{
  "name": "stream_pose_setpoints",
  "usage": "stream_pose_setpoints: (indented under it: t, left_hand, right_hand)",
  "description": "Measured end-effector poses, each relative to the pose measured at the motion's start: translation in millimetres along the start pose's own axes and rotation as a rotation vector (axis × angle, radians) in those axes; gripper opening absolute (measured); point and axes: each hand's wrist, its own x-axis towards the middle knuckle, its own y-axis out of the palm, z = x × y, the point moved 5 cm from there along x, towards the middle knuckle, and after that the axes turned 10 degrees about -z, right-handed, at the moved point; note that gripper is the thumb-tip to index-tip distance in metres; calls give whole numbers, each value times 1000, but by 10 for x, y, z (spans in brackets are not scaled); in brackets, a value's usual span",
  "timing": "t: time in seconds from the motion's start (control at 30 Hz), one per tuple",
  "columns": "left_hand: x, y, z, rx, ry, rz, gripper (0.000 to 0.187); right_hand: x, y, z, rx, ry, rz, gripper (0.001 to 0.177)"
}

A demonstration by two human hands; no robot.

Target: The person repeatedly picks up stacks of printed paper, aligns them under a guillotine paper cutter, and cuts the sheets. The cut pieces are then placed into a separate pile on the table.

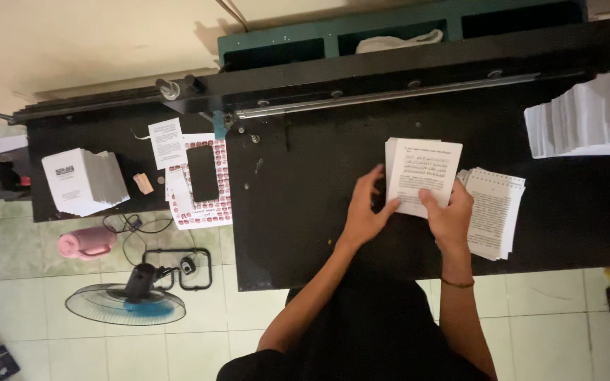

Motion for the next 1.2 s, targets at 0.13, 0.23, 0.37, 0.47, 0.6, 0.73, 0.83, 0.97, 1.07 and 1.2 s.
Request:
stream_pose_setpoints:
  t: [0.13,0.23,0.37,0.47,0.6,0.73,0.83,0.97,1.07,1.2]
  left_hand:
    - [-46,-224,-143,-177,-98,-38,82]
    - [-90,-346,-120,-211,-171,-4,48]
    - [-95,-624,-358,-171,-5,-11,19]
    - [-224,-649,-32,-148,-44,-43,20]
    - [-191,-690,-11,-127,-86,-168,35]
    - [-89,-669,-279,-223,-115,-172,30]
    - [-25,-623,-359,-257,-130,-110,24]
    - [-38,-617,-358,-164,-141,-141,28]
    - [-71,-640,-404,-168,-184,-122,26]
    - [-138,-613,-169,-183,-215,-102,28]
  right_hand:
    - [-237,-6,257,123,66,66,27]
    - [-441,205,-258,-12,39,202,40]
    - [-619,497,-394,40,-15,255,32]
    - [-601,448,-159,42,-119,251,25]
    - [-245,96,84,-73,-178,-66,19]
    - [17,-5,-12,-388,-335,-203,37]
    - [118,35,-100,-509,-152,-135,56]
    - [113,88,-91,-511,-142,-145,51]
    - [110,79,-84,-475,-100,-148,50]
    - [124,62,-142,-438,-80,-179,55]
